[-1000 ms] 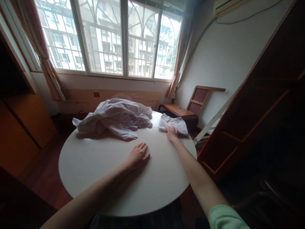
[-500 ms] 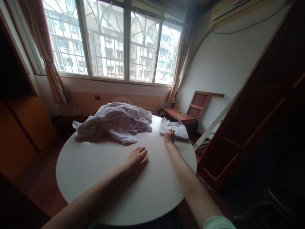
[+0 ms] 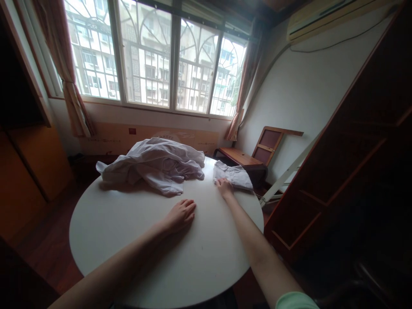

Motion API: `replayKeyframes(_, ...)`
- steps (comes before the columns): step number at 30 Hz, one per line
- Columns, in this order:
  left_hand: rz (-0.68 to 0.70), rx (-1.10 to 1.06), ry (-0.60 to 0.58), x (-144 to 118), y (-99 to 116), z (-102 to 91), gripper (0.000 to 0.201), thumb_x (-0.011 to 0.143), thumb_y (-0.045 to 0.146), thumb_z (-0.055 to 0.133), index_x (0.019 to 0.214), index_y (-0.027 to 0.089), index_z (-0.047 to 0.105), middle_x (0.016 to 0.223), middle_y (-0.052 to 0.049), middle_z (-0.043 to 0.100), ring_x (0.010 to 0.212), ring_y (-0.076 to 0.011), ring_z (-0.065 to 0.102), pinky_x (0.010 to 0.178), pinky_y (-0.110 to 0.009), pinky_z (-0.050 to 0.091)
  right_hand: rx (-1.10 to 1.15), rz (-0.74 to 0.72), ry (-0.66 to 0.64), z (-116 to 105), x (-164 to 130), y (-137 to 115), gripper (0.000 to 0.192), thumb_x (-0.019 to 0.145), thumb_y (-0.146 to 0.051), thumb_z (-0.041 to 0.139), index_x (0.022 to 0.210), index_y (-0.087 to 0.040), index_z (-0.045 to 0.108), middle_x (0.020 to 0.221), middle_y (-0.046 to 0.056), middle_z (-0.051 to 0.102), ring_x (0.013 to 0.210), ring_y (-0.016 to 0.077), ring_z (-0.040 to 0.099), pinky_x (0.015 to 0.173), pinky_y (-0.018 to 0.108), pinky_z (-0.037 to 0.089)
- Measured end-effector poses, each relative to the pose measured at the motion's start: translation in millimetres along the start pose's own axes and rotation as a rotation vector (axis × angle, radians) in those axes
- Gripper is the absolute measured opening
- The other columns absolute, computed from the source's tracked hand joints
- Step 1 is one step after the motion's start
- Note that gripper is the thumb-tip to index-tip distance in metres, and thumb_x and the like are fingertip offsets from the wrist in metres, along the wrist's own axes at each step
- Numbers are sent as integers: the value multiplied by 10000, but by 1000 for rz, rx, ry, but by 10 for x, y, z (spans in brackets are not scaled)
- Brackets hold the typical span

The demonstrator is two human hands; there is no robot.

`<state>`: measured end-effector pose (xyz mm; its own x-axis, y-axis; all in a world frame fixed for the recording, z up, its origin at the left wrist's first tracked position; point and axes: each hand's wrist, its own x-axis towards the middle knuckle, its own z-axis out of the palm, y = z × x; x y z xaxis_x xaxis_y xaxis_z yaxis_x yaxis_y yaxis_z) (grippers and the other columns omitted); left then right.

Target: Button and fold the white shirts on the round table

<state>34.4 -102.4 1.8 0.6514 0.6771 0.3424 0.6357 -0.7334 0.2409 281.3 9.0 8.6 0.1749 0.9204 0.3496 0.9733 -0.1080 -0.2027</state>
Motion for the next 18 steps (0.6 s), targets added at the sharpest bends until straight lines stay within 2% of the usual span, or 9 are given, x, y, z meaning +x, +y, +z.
replayKeyframes(4,-3,-24,25,13,-14,23,288,826,240,427,1083,180,543,1177,-78,534,1089,-209,452,964,-338,349,-28,-23,59,-24,-28,-25,297,860,-208,385,1055,-143,600,1106,117,558,999,207,504,814,271,388)
replayKeyframes(7,1,-42,46,29,-21,36,264,820,232,434,1050,180,554,1151,-79,546,1069,-206,465,946,-337,363,-75,-77,36,-27,-29,-67,246,846,-164,421,985,-136,622,1053,120,580,981,206,516,799,269,398)
replayKeyframes(10,12,-56,71,80,-38,55,242,824,225,421,1016,180,561,1119,-75,557,1040,-199,481,925,-330,379,-86,-51,25,-17,-8,-160,253,839,-87,393,942,-95,624,1012,139,592,941,204,541,764,275,418)
replayKeyframes(14,-14,-81,79,294,-106,149,262,814,198,409,1030,164,555,1097,-89,568,1032,-203,493,936,-340,381,-78,-53,26,11,-45,-375,252,823,-45,388,943,-64,609,999,162,592,925,213,561,727,276,438)
replayKeyframes(18,-178,-141,148,634,-227,332,391,769,144,429,1153,114,492,1186,-141,528,1134,-225,452,993,-359,339,-54,-108,17,22,-220,-600,229,833,-80,407,966,-93,593,1000,152,597,870,197,595,713,262,447)
